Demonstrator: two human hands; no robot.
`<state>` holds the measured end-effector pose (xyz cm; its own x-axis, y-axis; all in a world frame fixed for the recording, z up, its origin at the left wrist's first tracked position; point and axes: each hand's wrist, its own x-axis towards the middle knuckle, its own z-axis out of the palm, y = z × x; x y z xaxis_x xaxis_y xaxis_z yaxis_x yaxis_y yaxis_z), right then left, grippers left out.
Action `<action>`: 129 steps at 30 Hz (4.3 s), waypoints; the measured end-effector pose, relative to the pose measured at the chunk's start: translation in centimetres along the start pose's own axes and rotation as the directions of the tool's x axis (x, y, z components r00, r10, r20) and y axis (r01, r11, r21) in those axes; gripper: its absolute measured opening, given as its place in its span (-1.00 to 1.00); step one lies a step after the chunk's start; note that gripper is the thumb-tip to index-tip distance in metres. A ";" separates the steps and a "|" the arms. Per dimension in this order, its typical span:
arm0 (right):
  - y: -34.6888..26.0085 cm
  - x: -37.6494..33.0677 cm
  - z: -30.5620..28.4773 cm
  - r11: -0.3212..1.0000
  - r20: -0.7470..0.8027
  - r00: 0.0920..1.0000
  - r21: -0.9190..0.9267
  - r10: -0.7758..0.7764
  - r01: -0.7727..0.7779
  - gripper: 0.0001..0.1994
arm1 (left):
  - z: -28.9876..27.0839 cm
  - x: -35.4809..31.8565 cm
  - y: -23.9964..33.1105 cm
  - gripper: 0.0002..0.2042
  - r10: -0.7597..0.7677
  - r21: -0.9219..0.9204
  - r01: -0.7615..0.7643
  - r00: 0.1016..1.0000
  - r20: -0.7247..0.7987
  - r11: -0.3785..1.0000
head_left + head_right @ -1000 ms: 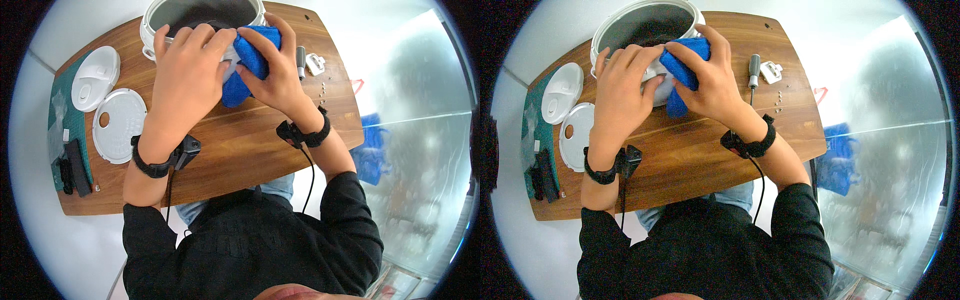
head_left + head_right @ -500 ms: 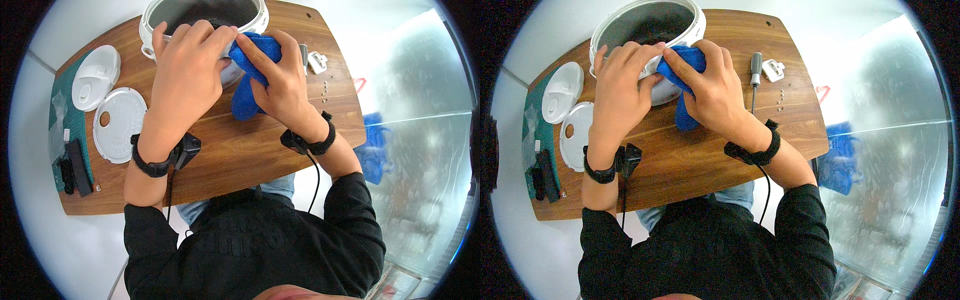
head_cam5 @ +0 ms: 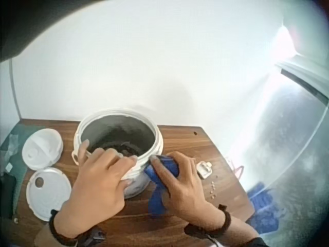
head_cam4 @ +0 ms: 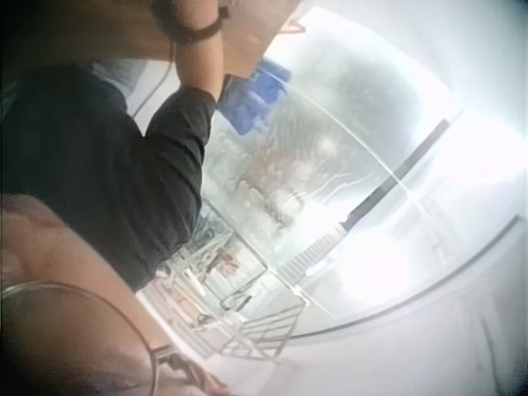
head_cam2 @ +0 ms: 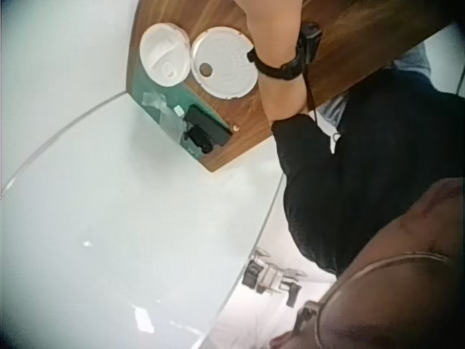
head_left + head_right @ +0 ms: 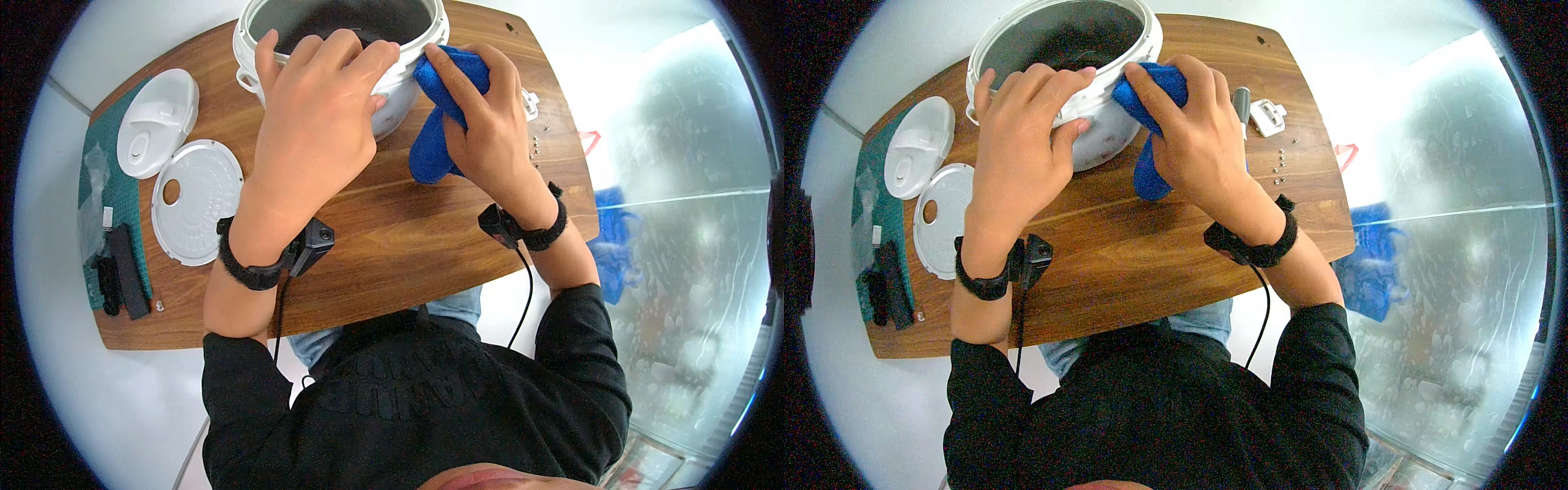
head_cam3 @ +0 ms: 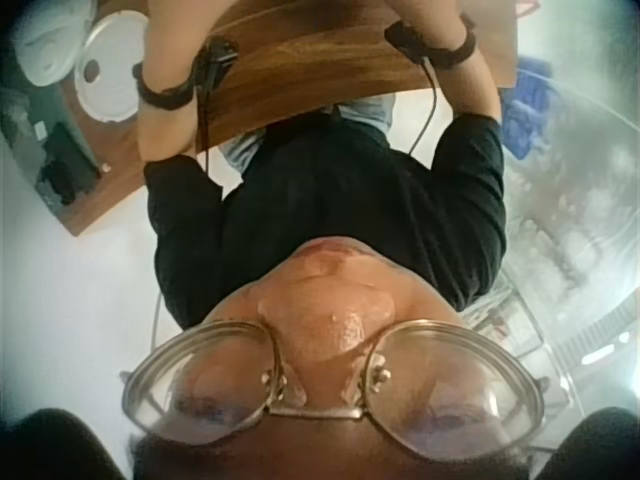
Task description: The person removes the lid of a white rice cooker, then uses a screwdriver to remove several screws from the lid. After removing the screws, the person wipes the inner rim of the cooker with a blue cloth.
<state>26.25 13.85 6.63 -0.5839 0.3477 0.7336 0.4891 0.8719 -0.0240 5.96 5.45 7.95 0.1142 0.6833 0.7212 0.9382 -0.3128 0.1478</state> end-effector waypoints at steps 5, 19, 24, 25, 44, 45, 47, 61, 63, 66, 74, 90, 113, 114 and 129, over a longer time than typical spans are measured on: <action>2.9 0.8 -0.1 0.999 0.032 0.999 -0.041 0.017 -0.016 -0.33 | 0.1 0.1 0.0 -0.65 -0.002 -0.005 0.002 1.000 0.001 1.000; 1.0 5.7 -4.0 0.967 0.276 0.931 0.157 -0.237 0.200 -0.54 | -0.6 0.5 0.1 -0.58 -0.017 0.035 0.014 0.998 0.068 0.999; 4.0 6.5 -4.1 0.975 0.271 0.938 0.015 -0.217 0.222 -0.52 | -0.5 0.4 0.0 -0.60 -0.013 0.054 0.010 0.999 0.051 0.999; 4.4 7.0 -4.5 0.989 0.327 0.934 0.013 -0.145 0.149 -0.50 | -0.5 0.5 0.0 -0.60 -0.020 0.047 0.018 0.998 0.061 0.999; 3.8 7.2 -2.8 0.973 0.228 0.949 0.119 -0.220 0.197 -0.56 | -0.2 0.0 0.0 -0.59 0.009 0.036 -0.011 0.999 0.038 0.999; 3.9 7.1 -2.6 0.973 0.214 0.952 0.126 -0.217 0.193 -0.57 | -0.4 0.0 -0.2 -0.57 0.035 0.034 -0.037 0.998 0.053 0.999; 3.8 7.0 -2.7 0.975 0.199 0.959 0.141 -0.200 0.174 -0.57 | -1.0 0.0 -0.6 -0.51 0.083 0.029 -0.085 0.993 0.080 0.996; -0.3 4.0 -3.3 0.981 0.046 0.985 0.106 -0.168 0.162 -0.56 | -5.5 2.5 0.4 -0.48 0.196 0.282 -0.310 0.909 0.369 0.908; 0.6 4.1 -3.2 0.981 0.039 0.985 0.099 -0.169 0.165 -0.55 | -5.5 2.4 1.0 -0.51 0.141 0.326 -0.291 0.899 0.414 0.899; 2.3 4.2 -3.0 0.991 0.026 0.993 0.070 -0.112 0.110 -0.52 | -5.5 2.5 0.9 -0.56 0.185 0.309 -0.315 0.904 0.384 0.898; -0.2 4.8 -3.8 0.992 0.104 0.989 0.083 -0.105 0.096 -0.54 | -5.9 3.4 0.5 -0.57 0.198 0.252 -0.309 0.901 0.385 0.917; 2.0 5.7 -4.8 0.996 0.173 0.985 0.092 -0.025 0.009 -0.59 | -5.8 3.0 0.3 -0.63 0.208 0.267 -0.308 0.916 0.343 0.913; -0.2 4.2 -2.8 0.997 0.064 0.995 0.031 -0.073 0.071 -0.43 | -6.2 3.1 0.4 -0.64 0.100 0.256 -0.202 0.927 0.361 0.945; 0.0 4.1 -2.6 0.996 0.065 0.996 0.059 -0.068 0.065 -0.42 | -6.3 3.1 0.4 -0.63 0.099 0.255 -0.199 0.928 0.360 0.946; 5.0 6.4 -2.9 0.999 0.001 0.999 -0.033 -0.039 0.039 -0.52 | -6.0 2.8 -0.1 -0.63 0.131 0.234 -0.216 0.934 0.332 0.948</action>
<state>26.84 19.44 13.12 -0.6032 0.3140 0.7331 0.4871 0.8729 0.0269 4.27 3.48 14.01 0.3382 0.8161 0.4686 0.9411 -0.2897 -0.1746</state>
